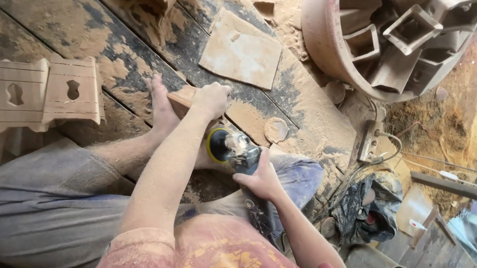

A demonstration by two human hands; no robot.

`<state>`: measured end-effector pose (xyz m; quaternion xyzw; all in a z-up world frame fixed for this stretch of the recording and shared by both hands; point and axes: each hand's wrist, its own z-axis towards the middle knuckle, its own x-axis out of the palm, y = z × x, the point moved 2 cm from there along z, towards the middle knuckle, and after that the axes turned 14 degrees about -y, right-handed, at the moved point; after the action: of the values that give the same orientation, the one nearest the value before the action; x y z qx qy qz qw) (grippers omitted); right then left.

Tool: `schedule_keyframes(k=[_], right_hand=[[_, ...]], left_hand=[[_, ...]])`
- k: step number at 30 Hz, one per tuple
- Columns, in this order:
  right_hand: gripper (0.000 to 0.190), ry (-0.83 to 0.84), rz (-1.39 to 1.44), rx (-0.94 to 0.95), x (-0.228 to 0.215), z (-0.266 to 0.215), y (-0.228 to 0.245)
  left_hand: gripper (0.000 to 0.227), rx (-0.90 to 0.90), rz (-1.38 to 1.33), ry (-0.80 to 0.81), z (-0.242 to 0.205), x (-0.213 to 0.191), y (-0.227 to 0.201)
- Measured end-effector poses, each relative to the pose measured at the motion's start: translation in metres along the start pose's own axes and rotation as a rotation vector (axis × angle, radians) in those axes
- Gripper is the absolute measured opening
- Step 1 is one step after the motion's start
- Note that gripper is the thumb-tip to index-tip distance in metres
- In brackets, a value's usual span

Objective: Sanding small wooden components using a handheld power sander while sitting on the floor.

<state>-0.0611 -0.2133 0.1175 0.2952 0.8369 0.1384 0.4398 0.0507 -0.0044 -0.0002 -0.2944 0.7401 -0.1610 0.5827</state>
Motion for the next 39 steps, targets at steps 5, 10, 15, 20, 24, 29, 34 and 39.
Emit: schedule_keyframes(k=[5,10,15,20,24,29,34,39], right_hand=[[0.083,0.036,-0.020,-0.015,0.017,0.003,-0.008],[0.089,0.024,-0.072,0.000,0.025,0.002,-0.018],[0.088,0.001,-0.116,-0.018,0.025,0.003,-0.011],[0.086,-0.017,-0.072,-0.020,0.018,-0.004,-0.008],[0.083,-0.032,-0.034,-0.008,0.012,-0.004,-0.014],[0.085,0.011,-0.037,-0.030,0.020,-0.005,-0.009],[0.087,0.069,-0.117,-0.016,0.029,-0.006,-0.008],[0.091,0.056,-0.168,-0.006,0.032,-0.001,-0.014]], left_hand=[[0.030,0.017,0.003,0.041,0.005,0.008,0.004],[0.027,0.020,-0.002,0.079,0.004,0.014,0.005],[0.026,0.038,0.018,0.054,0.009,0.015,0.004],[0.027,0.026,0.022,0.029,-0.003,-0.003,-0.003],[0.028,-0.011,-0.002,0.011,-0.001,0.000,0.001],[0.025,0.004,0.002,0.014,0.001,0.008,0.004],[0.025,0.034,0.013,0.017,0.003,0.021,0.007],[0.022,0.026,0.016,0.001,0.004,0.022,0.010]])
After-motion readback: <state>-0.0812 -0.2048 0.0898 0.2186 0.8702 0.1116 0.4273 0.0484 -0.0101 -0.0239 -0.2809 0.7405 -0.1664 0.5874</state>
